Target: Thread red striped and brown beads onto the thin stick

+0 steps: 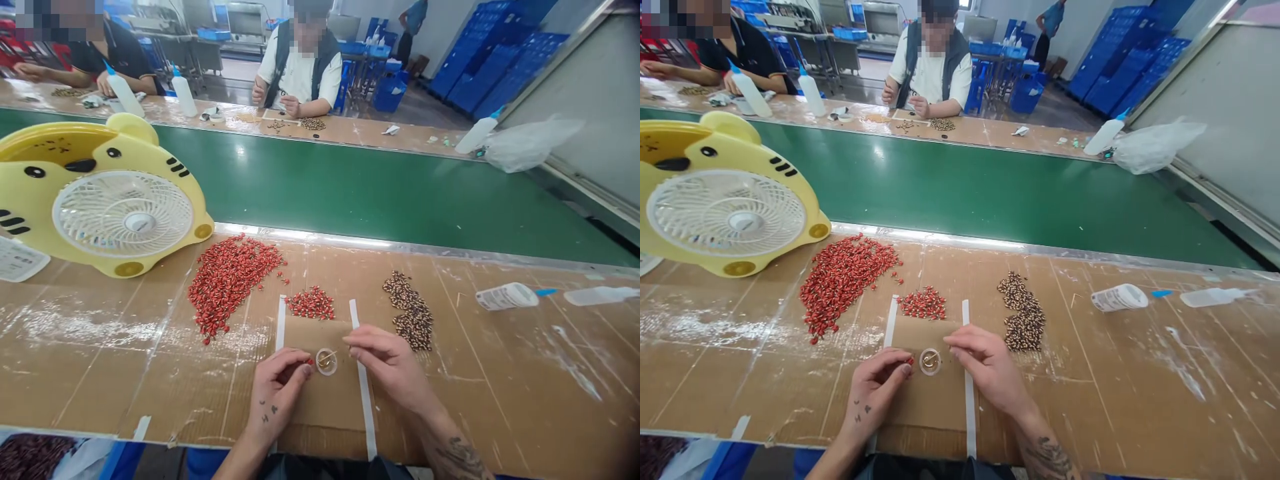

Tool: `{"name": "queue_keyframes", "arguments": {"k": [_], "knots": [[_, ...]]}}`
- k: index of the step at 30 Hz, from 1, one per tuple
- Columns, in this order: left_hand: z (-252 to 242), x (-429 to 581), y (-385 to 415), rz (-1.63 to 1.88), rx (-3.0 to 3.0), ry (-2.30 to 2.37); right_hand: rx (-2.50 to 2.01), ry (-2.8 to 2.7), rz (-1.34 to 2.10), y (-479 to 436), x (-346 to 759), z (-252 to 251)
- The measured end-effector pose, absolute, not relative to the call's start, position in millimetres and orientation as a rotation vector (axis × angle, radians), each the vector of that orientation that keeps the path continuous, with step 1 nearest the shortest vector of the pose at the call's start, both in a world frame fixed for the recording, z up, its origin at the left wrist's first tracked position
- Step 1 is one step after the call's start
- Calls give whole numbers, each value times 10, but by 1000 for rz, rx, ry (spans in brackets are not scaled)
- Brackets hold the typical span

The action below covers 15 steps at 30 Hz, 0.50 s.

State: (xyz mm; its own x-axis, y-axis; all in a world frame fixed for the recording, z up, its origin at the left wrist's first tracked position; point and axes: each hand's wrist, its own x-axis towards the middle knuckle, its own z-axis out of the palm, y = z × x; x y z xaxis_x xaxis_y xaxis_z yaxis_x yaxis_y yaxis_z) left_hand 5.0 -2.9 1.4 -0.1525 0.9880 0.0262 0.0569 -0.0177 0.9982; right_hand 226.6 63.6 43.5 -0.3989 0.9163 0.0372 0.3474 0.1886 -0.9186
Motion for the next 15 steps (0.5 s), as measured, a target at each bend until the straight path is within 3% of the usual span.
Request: {"name": "queue_keyframes", "arguments": {"k": [15], "knots": [[31,11,-110,1556,1449,1220,-915,-1855,1033,344,1714,428]]}}
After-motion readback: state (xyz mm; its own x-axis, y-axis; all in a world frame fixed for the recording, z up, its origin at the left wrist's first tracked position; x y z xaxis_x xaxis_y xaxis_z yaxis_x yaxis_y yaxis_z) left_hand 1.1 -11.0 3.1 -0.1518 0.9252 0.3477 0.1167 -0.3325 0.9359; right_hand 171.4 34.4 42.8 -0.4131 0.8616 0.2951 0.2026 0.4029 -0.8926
